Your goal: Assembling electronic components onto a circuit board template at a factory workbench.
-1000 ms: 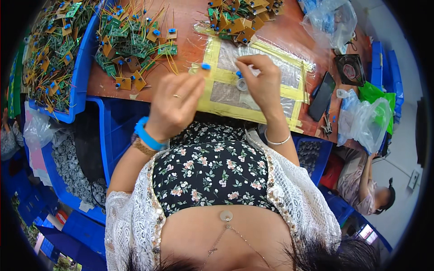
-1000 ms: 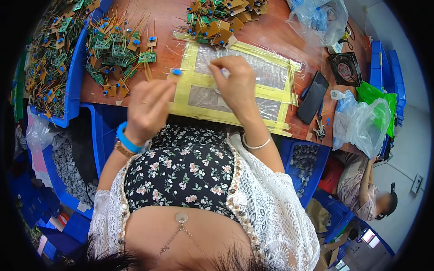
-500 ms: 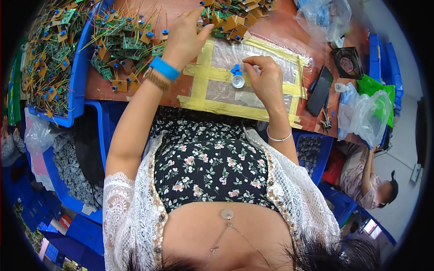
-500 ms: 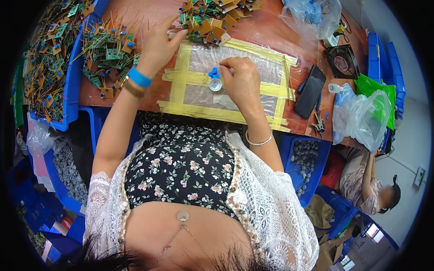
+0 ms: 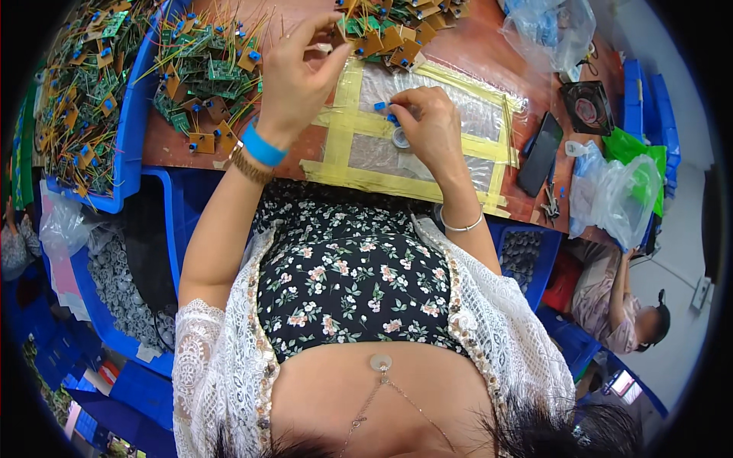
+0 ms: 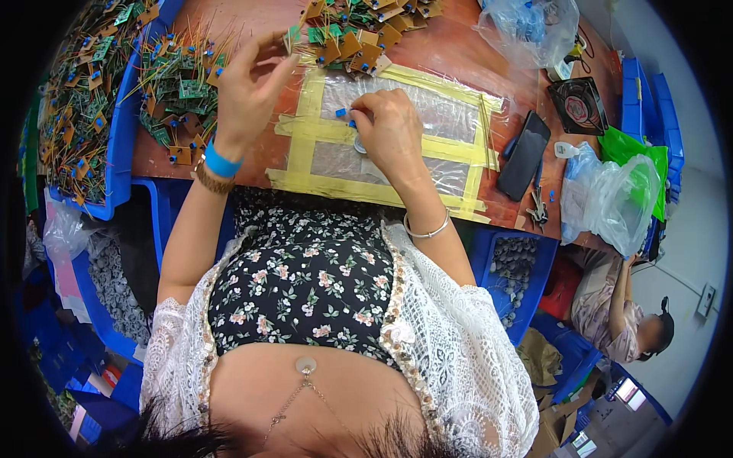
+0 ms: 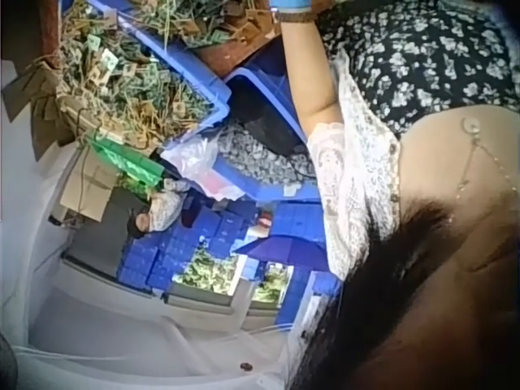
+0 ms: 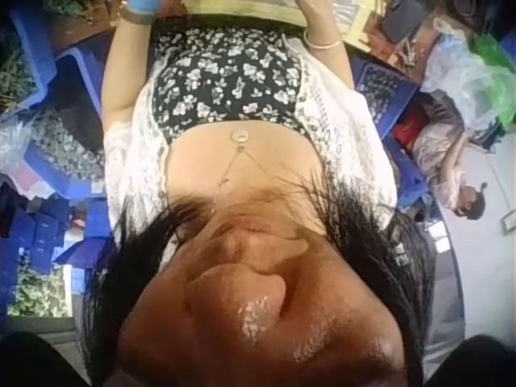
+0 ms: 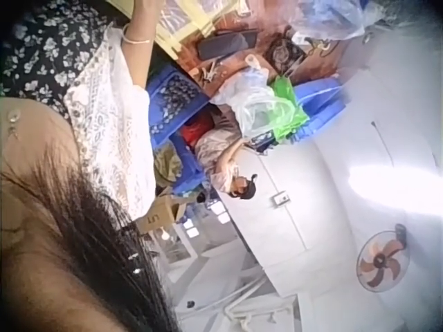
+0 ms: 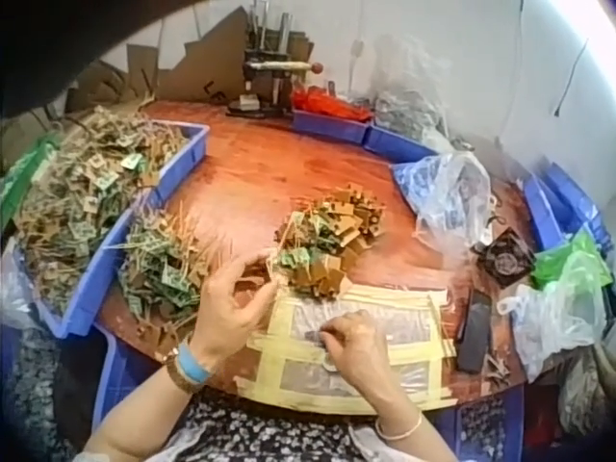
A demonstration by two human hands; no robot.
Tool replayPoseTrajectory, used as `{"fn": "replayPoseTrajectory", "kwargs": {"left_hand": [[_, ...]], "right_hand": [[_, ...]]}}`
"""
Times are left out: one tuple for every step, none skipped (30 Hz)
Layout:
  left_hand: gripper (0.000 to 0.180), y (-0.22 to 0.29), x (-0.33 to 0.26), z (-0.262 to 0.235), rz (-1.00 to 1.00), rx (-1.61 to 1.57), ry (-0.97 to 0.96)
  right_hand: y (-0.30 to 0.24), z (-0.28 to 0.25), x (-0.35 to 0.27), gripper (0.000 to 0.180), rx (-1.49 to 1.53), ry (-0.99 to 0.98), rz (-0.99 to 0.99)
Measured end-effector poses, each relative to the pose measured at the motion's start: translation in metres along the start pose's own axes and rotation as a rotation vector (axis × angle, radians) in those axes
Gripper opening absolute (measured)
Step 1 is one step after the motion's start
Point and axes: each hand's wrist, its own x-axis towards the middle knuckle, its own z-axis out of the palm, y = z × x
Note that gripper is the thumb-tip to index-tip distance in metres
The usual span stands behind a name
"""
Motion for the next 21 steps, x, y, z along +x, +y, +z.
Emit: {"fn": "replayPoseTrajectory", "kwargs": {"left_hand": [[0.037, 0.006, -0.007, -0.005, 0.0, 0.0, 0.001], [0.037, 0.011, -0.016, -0.011, 0.112, 0.19, -0.038], [0.038, 0.016, -0.023, -0.016, 0.224, 0.378, -0.079], [0.039, 0.014, -0.035, -0.019, 0.303, 0.51, -0.12], [0.039, 0.016, -0.046, -0.019, 0.303, 0.506, -0.121], [0.039, 0.021, -0.058, -0.02, 0.264, 0.546, -0.215], [0.039, 0.024, -0.068, -0.021, 0.225, 0.585, -0.308], [0.038, 0.022, -0.077, -0.022, 0.219, 0.637, -0.37], [0.038, 0.022, -0.084, -0.023, 0.216, 0.638, -0.369], [0.038, 0.022, -0.088, -0.023, 0.213, 0.673, -0.406], [0.037, 0.021, -0.093, -0.024, 0.21, 0.708, -0.441], [0.044, 0.018, -0.097, -0.025, 0.154, 0.707, -0.471], [0.044, 0.02, -0.098, -0.025, 0.152, 0.709, -0.469], [0.048, 0.023, -0.098, -0.024, 0.133, 0.676, -0.425], [0.052, 0.025, -0.099, -0.023, 0.115, 0.643, -0.381], [0.052, 0.025, -0.101, -0.021, 0.115, 0.642, -0.382], [0.057, 0.024, -0.105, -0.019, 0.08, 0.679, -0.302], [0.063, 0.022, -0.108, -0.017, 0.045, 0.715, -0.221], [0.063, 0.019, -0.111, -0.016, 0.044, 0.713, -0.223], [0.067, 0.016, -0.113, -0.016, 0.049, 0.737, -0.198], [0.071, 0.014, -0.113, -0.015, 0.053, 0.761, -0.173]], "right_hand": [[-0.001, -0.002, 0.0, 0.007, -0.021, 0.017, -0.014], [-0.002, -0.003, 0.0, 0.008, -0.04, 0.035, -0.03], [-0.002, -0.002, 0.001, 0.008, -0.041, 0.036, -0.029], [-0.003, 0.0, 0.002, 0.01, -0.028, 0.04, -0.093], [-0.004, 0.002, 0.003, 0.014, -0.018, 0.044, -0.157], [-0.004, 0.005, 0.003, 0.014, -0.018, 0.042, -0.155], [-0.004, 0.009, 0.004, 0.013, -0.089, 0.047, -0.214], [-0.005, 0.012, 0.004, 0.012, -0.159, 0.051, -0.275], [-0.006, 0.014, 0.003, 0.012, -0.156, 0.049, -0.276], [-0.007, 0.015, 0.002, 0.012, -0.178, 0.059, -0.276], [-0.009, 0.017, 0.001, 0.012, -0.198, 0.068, -0.279], [-0.01, 0.018, 0.0, 0.012, -0.195, 0.066, -0.281], [-0.011, 0.019, -0.002, 0.014, -0.234, 0.072, -0.336], [-0.012, 0.019, -0.004, 0.015, -0.274, 0.077, -0.39], [-0.013, 0.02, -0.006, 0.015, -0.275, 0.076, -0.39], [-0.015, 0.02, -0.009, 0.016, -0.273, 0.087, -0.43], [-0.016, 0.02, -0.012, 0.017, -0.272, 0.097, -0.47], [-0.016, 0.019, -0.015, 0.017, -0.273, 0.095, -0.468], [-0.017, 0.018, -0.018, 0.017, -0.266, 0.095, -0.463], [-0.016, 0.018, -0.02, 0.018, -0.258, 0.095, -0.458], [-0.016, 0.018, -0.02, 0.018, -0.259, 0.094, -0.456]]}}
